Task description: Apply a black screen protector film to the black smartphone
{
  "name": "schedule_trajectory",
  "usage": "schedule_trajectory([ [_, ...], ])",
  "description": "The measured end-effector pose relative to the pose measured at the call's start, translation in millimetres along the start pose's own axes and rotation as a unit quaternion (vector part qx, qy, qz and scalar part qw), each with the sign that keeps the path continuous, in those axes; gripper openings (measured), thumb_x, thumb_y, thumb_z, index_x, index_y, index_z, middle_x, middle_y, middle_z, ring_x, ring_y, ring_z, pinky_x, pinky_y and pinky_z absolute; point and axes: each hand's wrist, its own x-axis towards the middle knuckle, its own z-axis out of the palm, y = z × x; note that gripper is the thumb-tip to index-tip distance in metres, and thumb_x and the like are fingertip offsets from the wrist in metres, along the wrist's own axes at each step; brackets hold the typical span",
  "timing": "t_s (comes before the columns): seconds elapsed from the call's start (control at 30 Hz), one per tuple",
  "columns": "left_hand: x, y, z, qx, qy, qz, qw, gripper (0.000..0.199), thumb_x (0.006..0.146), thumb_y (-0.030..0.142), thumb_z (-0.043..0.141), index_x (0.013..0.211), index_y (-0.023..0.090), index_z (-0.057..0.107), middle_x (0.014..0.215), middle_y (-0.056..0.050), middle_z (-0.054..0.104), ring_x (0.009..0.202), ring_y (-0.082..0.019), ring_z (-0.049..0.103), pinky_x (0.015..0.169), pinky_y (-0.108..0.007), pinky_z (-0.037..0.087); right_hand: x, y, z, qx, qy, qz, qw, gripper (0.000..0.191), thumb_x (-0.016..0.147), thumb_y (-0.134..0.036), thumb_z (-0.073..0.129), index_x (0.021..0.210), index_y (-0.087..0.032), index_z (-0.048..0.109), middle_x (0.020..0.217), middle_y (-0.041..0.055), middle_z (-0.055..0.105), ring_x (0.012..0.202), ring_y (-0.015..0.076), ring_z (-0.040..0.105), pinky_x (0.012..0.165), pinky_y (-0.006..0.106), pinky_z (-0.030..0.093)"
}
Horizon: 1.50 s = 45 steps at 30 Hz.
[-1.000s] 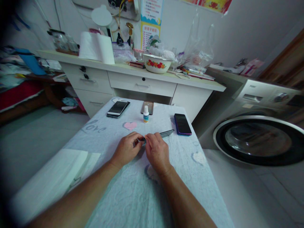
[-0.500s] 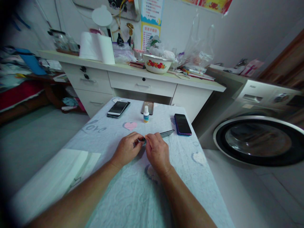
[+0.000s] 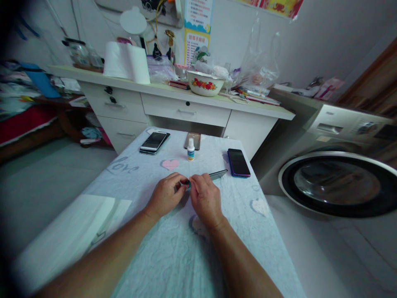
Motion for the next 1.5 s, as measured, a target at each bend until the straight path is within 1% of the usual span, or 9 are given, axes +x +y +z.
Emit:
schedule_trajectory([
  [0.23,-0.3,0.3,-0.1,0.001,0.000,0.000,1.000,0.013,0.079,0.009,0.055,0.083,0.019,0.061,0.083,-0.001,0.062,0.076,-0.014,0.058,0.068,-0.025,0.044,0.1,-0.4,-0.3,-0.006,-0.003,0.004,1.000,0.017,0.093,-0.019,0.047,0.100,-0.017,0.063,0.086,0.0050,0.061,0.080,0.0159,0.060,0.074,0.026,0.048],
  [0.47,-0.1,-0.4,0.2,0.006,0.004,0.002,1.000,0.013,0.079,0.009,0.056,0.083,0.019,0.062,0.083,-0.001,0.062,0.076,-0.014,0.059,0.068,-0.025,0.044,-0.4,1.0,1.0,-0.004,-0.001,0.006,1.000,0.017,0.094,-0.020,0.046,0.100,-0.019,0.062,0.086,0.0046,0.061,0.080,0.0158,0.059,0.074,0.026,0.048],
  [1.23,-0.6,0.1,0.3,0.005,0.005,0.001,1.000,0.012,0.079,0.009,0.056,0.083,0.019,0.061,0.083,-0.001,0.063,0.076,-0.014,0.059,0.069,-0.025,0.044,-0.5,0.5,0.7,0.000,0.003,0.007,1.000,0.017,0.092,-0.018,0.048,0.100,-0.019,0.062,0.086,0.0041,0.061,0.079,0.0156,0.060,0.073,0.026,0.047],
  [1.5,-0.1,-0.1,-0.4,0.007,0.003,-0.001,1.000,0.011,0.079,0.010,0.056,0.083,0.020,0.061,0.083,-0.001,0.063,0.075,-0.014,0.059,0.068,-0.025,0.044,-1.5,0.7,1.0,0.003,0.000,0.005,1.000,0.019,0.094,-0.020,0.046,0.102,-0.019,0.063,0.086,0.0045,0.060,0.079,0.0157,0.059,0.075,0.026,0.048],
])
